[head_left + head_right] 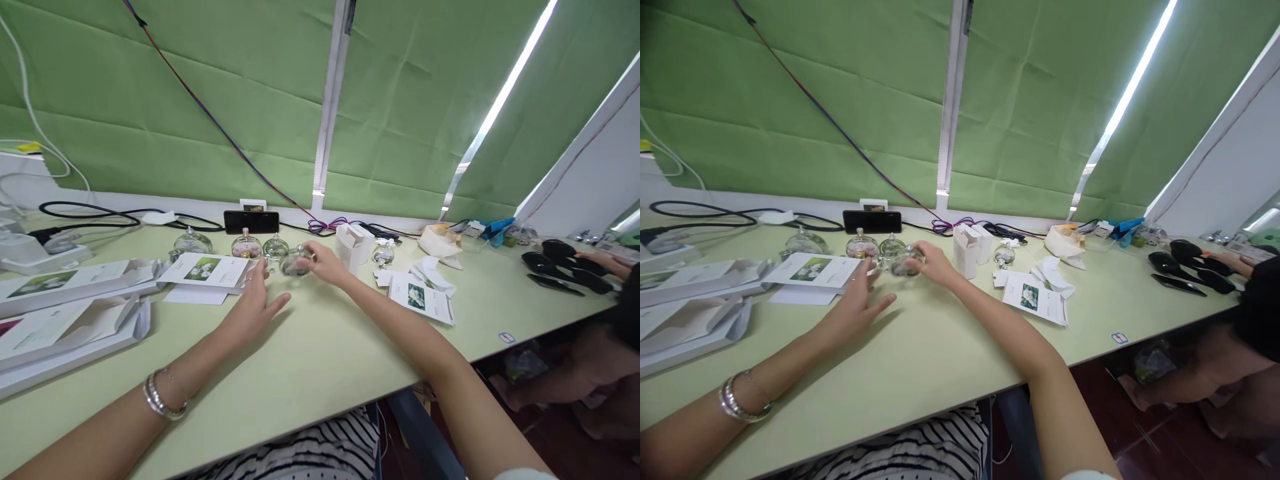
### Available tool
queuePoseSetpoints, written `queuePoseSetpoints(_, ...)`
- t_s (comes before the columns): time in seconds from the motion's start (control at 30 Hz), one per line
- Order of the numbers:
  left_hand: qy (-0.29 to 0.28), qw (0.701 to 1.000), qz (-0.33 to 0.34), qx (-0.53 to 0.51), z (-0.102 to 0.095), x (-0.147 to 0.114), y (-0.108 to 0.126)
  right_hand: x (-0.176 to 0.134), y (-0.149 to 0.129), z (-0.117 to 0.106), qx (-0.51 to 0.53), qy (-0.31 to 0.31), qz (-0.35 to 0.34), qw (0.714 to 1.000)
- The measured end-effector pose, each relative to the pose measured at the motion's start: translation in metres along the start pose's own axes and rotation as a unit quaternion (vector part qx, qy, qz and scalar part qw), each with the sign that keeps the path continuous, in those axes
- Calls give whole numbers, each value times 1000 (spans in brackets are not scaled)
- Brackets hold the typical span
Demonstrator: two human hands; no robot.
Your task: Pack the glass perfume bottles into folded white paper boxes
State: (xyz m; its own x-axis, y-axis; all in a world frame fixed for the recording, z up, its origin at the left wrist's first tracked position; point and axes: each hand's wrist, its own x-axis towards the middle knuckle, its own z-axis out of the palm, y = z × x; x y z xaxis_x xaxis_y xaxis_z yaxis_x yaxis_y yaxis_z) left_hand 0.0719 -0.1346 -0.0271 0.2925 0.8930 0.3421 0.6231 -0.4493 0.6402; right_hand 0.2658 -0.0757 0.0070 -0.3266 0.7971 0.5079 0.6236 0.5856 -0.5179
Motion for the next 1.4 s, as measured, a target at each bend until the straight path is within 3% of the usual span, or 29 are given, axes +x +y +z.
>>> queuePoseSetpoints(0.13,-52,999,5,6,-6,0,7,-25,-12,10,72,-123,-92,986)
queuePoseSetpoints(0.23,-88,996,13,25,-8,-2,11,-27,-7,15,115,-148,-81,979)
queuePoseSetpoints(0.3,-96,994,16,39,-9,-3,13,-20,5,17,104,-92,-28,990)
queuePoseSetpoints(0.37,-106,993,18,44,-9,-3,13,-12,22,19,36,1,47,998)
queuePoseSetpoints(0.43,-113,992,24,41,-10,-2,12,-4,39,23,-30,52,101,993)
queuePoseSetpoints(0.57,-116,992,25,35,-10,-3,11,-1,60,32,-54,36,123,990)
queuePoseSetpoints(0.7,-114,993,29,34,-9,-4,11,-6,53,31,-46,40,116,991)
queuePoseSetpoints(0.8,-118,992,25,28,-9,-4,11,-13,29,20,-11,39,67,997)
queuePoseSetpoints(0.93,-119,992,36,13,-9,-4,11,-29,-16,1,42,29,-85,995)
queuePoseSetpoints(1.0,-126,991,45,4,-9,-4,11,-39,-34,-5,42,17,-131,990)
queuePoseSetpoints(1.2,-163,985,54,-15,-7,-8,13,-57,-48,-5,17,-20,-172,985)
queuePoseSetpoints(1.4,-159,986,54,-9,-6,-7,15,-57,-39,1,30,28,-161,986)
